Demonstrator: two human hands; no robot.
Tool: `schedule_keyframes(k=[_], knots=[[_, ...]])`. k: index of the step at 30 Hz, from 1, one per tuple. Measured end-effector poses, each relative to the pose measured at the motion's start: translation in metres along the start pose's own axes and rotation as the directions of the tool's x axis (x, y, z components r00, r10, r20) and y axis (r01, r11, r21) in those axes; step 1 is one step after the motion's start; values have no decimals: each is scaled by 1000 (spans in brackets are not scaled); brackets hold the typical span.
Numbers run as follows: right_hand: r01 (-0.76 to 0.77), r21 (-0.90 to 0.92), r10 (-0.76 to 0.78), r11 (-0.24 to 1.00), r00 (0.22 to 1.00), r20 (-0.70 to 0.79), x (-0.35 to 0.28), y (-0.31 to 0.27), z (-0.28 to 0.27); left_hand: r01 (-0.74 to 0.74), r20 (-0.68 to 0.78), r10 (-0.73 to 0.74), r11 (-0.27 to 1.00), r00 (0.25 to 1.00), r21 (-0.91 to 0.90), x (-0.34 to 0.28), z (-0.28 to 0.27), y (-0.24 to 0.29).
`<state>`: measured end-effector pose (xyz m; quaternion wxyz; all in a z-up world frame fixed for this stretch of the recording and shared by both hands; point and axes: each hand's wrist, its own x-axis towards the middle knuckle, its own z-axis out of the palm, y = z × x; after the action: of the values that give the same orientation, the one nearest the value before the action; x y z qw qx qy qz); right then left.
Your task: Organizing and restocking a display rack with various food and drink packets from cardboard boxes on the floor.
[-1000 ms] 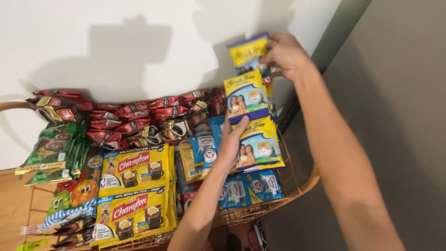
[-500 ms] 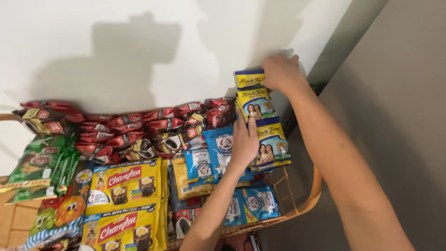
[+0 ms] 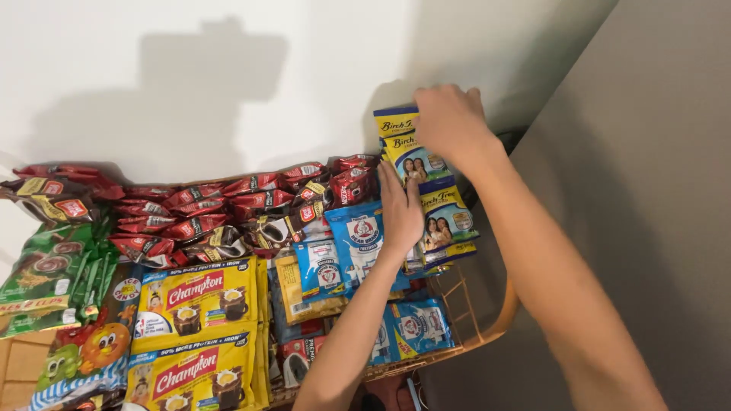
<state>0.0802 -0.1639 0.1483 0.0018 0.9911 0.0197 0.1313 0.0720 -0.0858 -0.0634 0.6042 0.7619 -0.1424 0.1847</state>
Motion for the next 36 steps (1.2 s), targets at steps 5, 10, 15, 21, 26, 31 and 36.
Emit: schedule_keyframes(k=[5,10,15,21,26,31,36], knots=[[228,272,-149,935,948,-283,-97,-28,-27,43,40,-40,997,998,-62,9,-3,-3],[128,430,14,894,950,-312,-191,-53,12,9,74,1,990,997,-140,4,-4,-15],[64,430,140,901,893,-427,-226,-54,93,143,78,-132,979,988,-148,2,-19,10],[-106,409,292,906,856,-426,-229,-48,122,68,24,-65,988,998,-136,5,-14,-9],[-68,433,257,899,882,-395,-226,-48,126,118,48,-111,980,993,-163,9,-22,11],[-34,375,199,927,890,-411,-221,-51,125,64,25,-61,987,998,-146,19,-26,17],[76,407,132,910,879,-458,-213,-46,137,-219,-9,219,973,976,-68,38,-28,22]])
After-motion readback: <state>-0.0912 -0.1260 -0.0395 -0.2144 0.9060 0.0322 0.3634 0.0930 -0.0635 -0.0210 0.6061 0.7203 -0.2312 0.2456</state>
